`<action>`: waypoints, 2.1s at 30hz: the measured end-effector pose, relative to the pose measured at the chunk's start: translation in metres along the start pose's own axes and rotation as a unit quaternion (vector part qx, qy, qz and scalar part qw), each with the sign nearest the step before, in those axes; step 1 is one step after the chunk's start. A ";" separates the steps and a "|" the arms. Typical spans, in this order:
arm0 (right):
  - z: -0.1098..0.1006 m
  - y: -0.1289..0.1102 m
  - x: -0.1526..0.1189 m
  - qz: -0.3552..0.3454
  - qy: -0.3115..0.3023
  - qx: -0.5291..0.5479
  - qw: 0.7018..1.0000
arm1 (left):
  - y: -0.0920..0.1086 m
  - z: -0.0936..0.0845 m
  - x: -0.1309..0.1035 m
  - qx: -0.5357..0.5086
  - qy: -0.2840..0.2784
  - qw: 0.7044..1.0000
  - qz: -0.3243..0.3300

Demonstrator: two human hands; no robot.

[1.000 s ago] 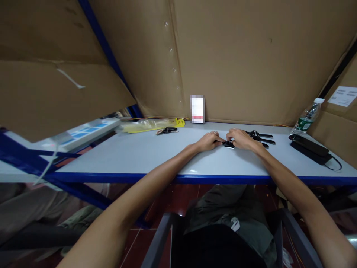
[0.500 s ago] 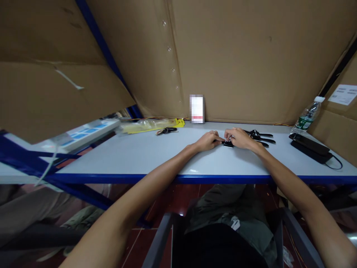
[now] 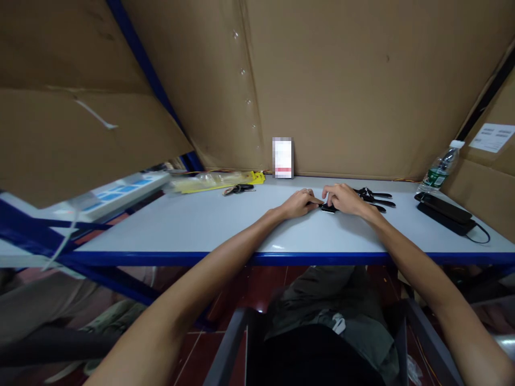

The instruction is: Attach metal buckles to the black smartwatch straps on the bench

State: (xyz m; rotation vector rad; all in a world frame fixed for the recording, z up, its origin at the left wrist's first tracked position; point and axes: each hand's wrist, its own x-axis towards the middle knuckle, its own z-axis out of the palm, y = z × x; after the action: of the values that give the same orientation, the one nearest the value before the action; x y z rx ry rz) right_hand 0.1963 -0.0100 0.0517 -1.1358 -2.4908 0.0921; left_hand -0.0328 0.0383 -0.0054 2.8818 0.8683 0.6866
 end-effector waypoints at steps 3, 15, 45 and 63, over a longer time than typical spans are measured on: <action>-0.003 -0.001 -0.002 0.033 0.020 -0.044 0.998 | -0.002 0.002 0.000 -0.009 0.000 1.000 -0.005; 0.001 -0.002 -0.001 0.043 0.014 -0.078 0.996 | 0.000 0.000 0.000 -0.008 -0.001 1.000 -0.004; 0.003 0.008 0.000 0.023 0.012 -0.027 0.999 | -0.002 0.002 0.000 -0.017 -0.004 1.000 -0.001; 0.003 0.004 0.000 0.070 -0.022 -0.037 0.997 | 0.004 -0.002 0.000 -0.016 -0.010 1.000 -0.006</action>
State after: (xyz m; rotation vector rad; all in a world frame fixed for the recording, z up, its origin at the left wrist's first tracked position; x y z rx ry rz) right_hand 0.1982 -0.0074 0.0483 -1.3530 -2.4677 0.0649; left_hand -0.0323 0.0349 -0.0031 2.8481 0.8649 0.6630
